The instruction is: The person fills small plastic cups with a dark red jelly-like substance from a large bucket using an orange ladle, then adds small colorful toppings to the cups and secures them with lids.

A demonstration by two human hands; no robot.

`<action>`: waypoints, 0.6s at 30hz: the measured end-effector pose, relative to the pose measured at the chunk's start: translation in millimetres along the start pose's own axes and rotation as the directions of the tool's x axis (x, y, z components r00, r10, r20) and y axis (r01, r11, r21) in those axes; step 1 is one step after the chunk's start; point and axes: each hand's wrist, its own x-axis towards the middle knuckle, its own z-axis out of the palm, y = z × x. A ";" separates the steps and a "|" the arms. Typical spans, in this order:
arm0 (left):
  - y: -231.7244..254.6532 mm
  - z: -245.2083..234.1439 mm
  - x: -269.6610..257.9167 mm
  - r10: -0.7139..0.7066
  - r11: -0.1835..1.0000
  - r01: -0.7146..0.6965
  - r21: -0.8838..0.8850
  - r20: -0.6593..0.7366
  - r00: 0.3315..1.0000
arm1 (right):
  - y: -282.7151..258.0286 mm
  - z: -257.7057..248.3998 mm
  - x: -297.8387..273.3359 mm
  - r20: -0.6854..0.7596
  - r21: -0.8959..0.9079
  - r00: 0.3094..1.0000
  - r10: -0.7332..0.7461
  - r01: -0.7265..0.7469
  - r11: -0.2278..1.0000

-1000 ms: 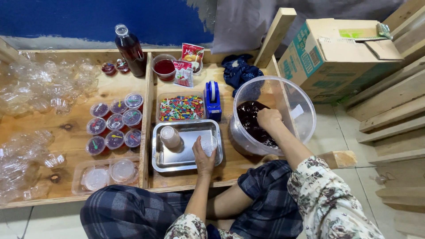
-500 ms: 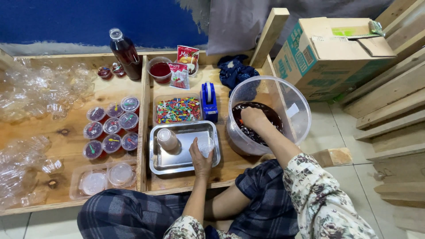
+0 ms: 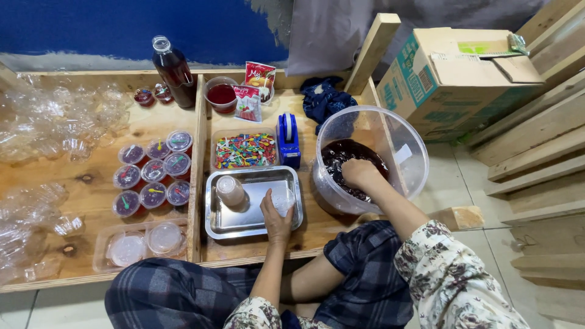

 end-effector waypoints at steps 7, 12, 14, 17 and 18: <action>-8.7 3.9 -3.3 0.008 1.000 -0.008 0.020 -0.018 1.000 | -25.6 -18.8 15.5 -0.005 0.130 1.000 -0.030 0.030 0.991; -9.3 4.8 1.2 -0.010 1.000 0.010 0.009 -0.015 1.000 | 25.8 12.2 94.9 -0.193 0.036 0.978 0.074 -0.068 0.997; -7.5 3.2 -0.7 -0.017 1.000 0.017 0.006 -0.012 1.000 | 42.2 24.6 101.1 -0.186 -0.010 0.974 0.132 -0.136 0.991; -4.7 2.4 -0.3 -0.029 1.000 0.029 0.003 -0.003 1.000 | 60.8 44.0 99.5 -0.215 -0.076 0.959 0.184 -0.204 0.976; -3.6 2.5 0.1 -0.035 0.999 0.035 0.005 0.000 0.999 | 66.2 50.6 96.9 -0.250 -0.096 0.953 0.174 -0.203 0.975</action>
